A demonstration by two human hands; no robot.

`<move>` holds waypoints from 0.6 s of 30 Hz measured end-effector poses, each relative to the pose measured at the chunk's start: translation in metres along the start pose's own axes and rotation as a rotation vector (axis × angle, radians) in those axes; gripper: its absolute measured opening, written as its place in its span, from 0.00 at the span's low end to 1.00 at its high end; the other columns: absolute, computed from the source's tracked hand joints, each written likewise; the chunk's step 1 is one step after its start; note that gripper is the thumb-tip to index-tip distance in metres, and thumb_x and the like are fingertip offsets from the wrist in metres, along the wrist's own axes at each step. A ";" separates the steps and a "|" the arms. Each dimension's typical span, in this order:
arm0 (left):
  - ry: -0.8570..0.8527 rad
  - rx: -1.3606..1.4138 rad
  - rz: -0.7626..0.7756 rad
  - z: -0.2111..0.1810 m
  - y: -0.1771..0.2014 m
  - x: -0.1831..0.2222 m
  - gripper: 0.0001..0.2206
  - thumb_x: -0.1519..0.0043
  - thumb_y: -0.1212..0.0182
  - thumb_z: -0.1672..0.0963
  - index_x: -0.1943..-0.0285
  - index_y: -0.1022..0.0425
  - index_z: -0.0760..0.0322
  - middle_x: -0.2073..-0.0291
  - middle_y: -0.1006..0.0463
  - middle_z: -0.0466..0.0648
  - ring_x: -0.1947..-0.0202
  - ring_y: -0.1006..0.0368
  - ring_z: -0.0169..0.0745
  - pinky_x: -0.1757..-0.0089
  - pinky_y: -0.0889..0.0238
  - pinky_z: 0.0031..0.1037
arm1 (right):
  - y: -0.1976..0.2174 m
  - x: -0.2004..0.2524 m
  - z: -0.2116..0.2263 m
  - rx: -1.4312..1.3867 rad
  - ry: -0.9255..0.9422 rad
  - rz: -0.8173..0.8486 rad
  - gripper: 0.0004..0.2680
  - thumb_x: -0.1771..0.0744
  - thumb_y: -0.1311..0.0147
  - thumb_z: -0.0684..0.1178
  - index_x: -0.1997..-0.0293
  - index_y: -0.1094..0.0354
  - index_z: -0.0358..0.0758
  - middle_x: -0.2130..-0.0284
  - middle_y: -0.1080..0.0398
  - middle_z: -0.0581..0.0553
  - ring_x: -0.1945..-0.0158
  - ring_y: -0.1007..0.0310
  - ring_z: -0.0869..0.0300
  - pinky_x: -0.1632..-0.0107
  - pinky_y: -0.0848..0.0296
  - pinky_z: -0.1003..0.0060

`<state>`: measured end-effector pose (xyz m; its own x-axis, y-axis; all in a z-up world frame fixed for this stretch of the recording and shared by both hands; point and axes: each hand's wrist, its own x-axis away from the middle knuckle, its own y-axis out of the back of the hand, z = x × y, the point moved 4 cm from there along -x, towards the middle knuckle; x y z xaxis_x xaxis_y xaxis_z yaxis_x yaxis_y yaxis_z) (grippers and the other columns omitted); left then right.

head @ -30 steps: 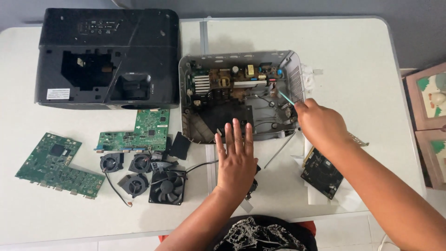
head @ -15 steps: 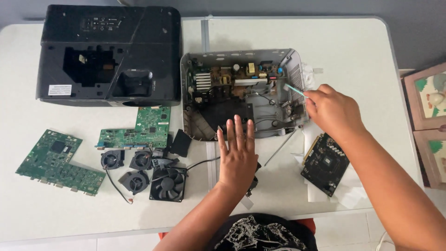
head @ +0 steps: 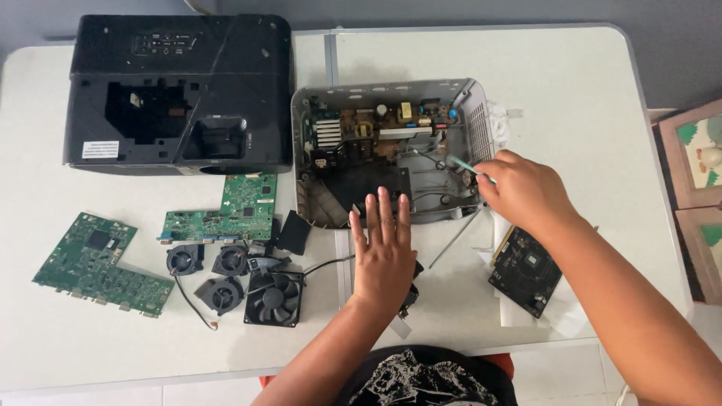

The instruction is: Disassembling a projector and cleaning its internal components using a screwdriver and a brush.

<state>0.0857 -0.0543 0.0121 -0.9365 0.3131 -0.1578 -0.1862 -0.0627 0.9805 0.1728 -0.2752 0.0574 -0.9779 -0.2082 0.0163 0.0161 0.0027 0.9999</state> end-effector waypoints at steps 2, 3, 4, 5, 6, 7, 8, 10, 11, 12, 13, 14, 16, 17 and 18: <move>0.003 0.002 0.007 0.001 -0.001 -0.001 0.55 0.53 0.29 0.43 0.19 0.56 0.65 0.23 0.51 0.67 0.23 0.54 0.66 0.31 0.66 0.63 | 0.009 0.002 -0.006 -0.002 -0.028 0.003 0.10 0.31 0.50 0.57 0.50 0.23 0.53 0.63 0.27 0.52 0.60 0.20 0.51 0.58 0.20 0.56; 0.001 0.005 0.013 0.001 -0.002 -0.001 0.55 0.52 0.30 0.43 0.19 0.56 0.65 0.23 0.52 0.67 0.23 0.55 0.66 0.31 0.66 0.63 | 0.013 0.003 -0.010 -0.002 -0.060 0.005 0.11 0.30 0.51 0.58 0.48 0.24 0.53 0.61 0.27 0.51 0.59 0.20 0.50 0.57 0.20 0.55; -0.002 0.007 0.012 0.000 -0.003 -0.001 0.55 0.52 0.30 0.43 0.19 0.56 0.65 0.23 0.52 0.67 0.23 0.55 0.66 0.31 0.66 0.63 | 0.006 0.001 -0.014 0.000 -0.064 0.006 0.11 0.30 0.51 0.58 0.48 0.24 0.53 0.61 0.27 0.51 0.59 0.20 0.50 0.57 0.20 0.55; 0.001 0.006 0.013 0.000 -0.004 -0.001 0.55 0.52 0.30 0.43 0.18 0.57 0.65 0.23 0.52 0.67 0.23 0.55 0.66 0.31 0.66 0.63 | 0.001 -0.002 -0.018 0.042 -0.058 -0.029 0.10 0.30 0.50 0.57 0.47 0.24 0.53 0.61 0.27 0.52 0.59 0.20 0.52 0.57 0.20 0.56; 0.004 0.004 0.013 0.000 -0.005 0.000 0.55 0.52 0.30 0.43 0.18 0.57 0.65 0.23 0.52 0.67 0.23 0.56 0.66 0.31 0.67 0.62 | -0.005 -0.005 -0.022 0.083 -0.051 -0.063 0.10 0.30 0.50 0.57 0.47 0.25 0.53 0.61 0.28 0.53 0.59 0.20 0.54 0.57 0.20 0.58; 0.001 0.005 0.012 -0.001 -0.004 -0.001 0.55 0.52 0.30 0.43 0.18 0.57 0.65 0.23 0.52 0.67 0.23 0.56 0.66 0.31 0.67 0.62 | -0.008 -0.003 -0.019 0.084 -0.054 -0.063 0.10 0.30 0.50 0.57 0.47 0.25 0.53 0.61 0.28 0.53 0.59 0.20 0.54 0.57 0.20 0.58; 0.002 0.010 0.015 -0.001 -0.003 -0.001 0.55 0.52 0.30 0.43 0.18 0.57 0.65 0.23 0.53 0.67 0.23 0.56 0.66 0.31 0.67 0.63 | -0.013 -0.003 -0.015 0.050 -0.043 -0.034 0.10 0.31 0.50 0.56 0.48 0.24 0.53 0.61 0.27 0.52 0.59 0.19 0.52 0.57 0.20 0.57; 0.007 0.015 0.022 0.000 -0.003 -0.001 0.55 0.52 0.30 0.43 0.18 0.57 0.65 0.23 0.53 0.67 0.23 0.56 0.66 0.31 0.68 0.63 | -0.007 -0.002 -0.007 0.014 -0.028 -0.001 0.10 0.31 0.50 0.55 0.48 0.24 0.52 0.61 0.27 0.51 0.59 0.19 0.51 0.57 0.20 0.55; 0.006 0.015 0.022 0.000 -0.003 -0.002 0.54 0.51 0.30 0.43 0.18 0.57 0.65 0.23 0.53 0.67 0.23 0.56 0.66 0.31 0.67 0.63 | 0.002 0.000 -0.003 -0.025 -0.032 0.038 0.10 0.31 0.50 0.55 0.49 0.23 0.52 0.61 0.26 0.51 0.59 0.19 0.51 0.57 0.20 0.55; 0.000 0.017 0.022 0.000 -0.003 -0.001 0.54 0.51 0.30 0.43 0.18 0.57 0.65 0.23 0.53 0.67 0.23 0.56 0.66 0.31 0.67 0.62 | 0.011 0.003 0.001 -0.064 -0.041 0.077 0.10 0.30 0.50 0.55 0.49 0.22 0.51 0.61 0.25 0.51 0.60 0.19 0.51 0.57 0.21 0.56; -0.001 0.016 0.025 0.001 -0.002 0.000 0.54 0.51 0.30 0.43 0.18 0.57 0.65 0.23 0.53 0.67 0.23 0.56 0.66 0.31 0.67 0.62 | 0.011 0.001 -0.001 -0.066 -0.041 0.080 0.10 0.30 0.50 0.55 0.49 0.22 0.51 0.61 0.25 0.51 0.60 0.19 0.51 0.57 0.21 0.56; 0.001 0.014 0.024 0.001 -0.001 0.000 0.54 0.51 0.30 0.43 0.18 0.57 0.65 0.23 0.53 0.67 0.23 0.56 0.66 0.31 0.67 0.62 | 0.012 -0.001 -0.005 -0.030 -0.051 0.062 0.10 0.30 0.50 0.55 0.48 0.23 0.51 0.61 0.26 0.51 0.59 0.19 0.51 0.56 0.21 0.55; -0.001 0.012 0.020 -0.001 -0.001 0.000 0.54 0.51 0.30 0.43 0.18 0.57 0.65 0.23 0.53 0.67 0.23 0.56 0.66 0.31 0.68 0.62 | 0.010 -0.004 -0.008 0.006 -0.064 0.044 0.10 0.30 0.51 0.55 0.47 0.24 0.51 0.60 0.26 0.50 0.58 0.20 0.50 0.56 0.21 0.54; -0.001 0.020 0.026 -0.002 -0.003 0.000 0.54 0.51 0.30 0.43 0.18 0.57 0.65 0.23 0.53 0.67 0.23 0.56 0.66 0.31 0.68 0.63 | 0.005 -0.005 -0.006 -0.026 -0.053 0.068 0.10 0.30 0.51 0.55 0.48 0.24 0.50 0.60 0.26 0.50 0.58 0.19 0.50 0.55 0.21 0.54; 0.005 0.025 0.031 -0.001 -0.005 -0.001 0.54 0.51 0.30 0.43 0.18 0.56 0.65 0.23 0.53 0.67 0.23 0.56 0.66 0.31 0.67 0.63 | 0.000 -0.008 -0.004 -0.061 -0.035 0.089 0.10 0.30 0.51 0.54 0.48 0.23 0.48 0.61 0.25 0.49 0.58 0.19 0.50 0.55 0.21 0.54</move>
<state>0.0874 -0.0548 0.0072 -0.9432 0.3067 -0.1276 -0.1495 -0.0491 0.9875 0.1818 -0.2770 0.0573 -0.9789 -0.1751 0.1057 0.1144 -0.0403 0.9926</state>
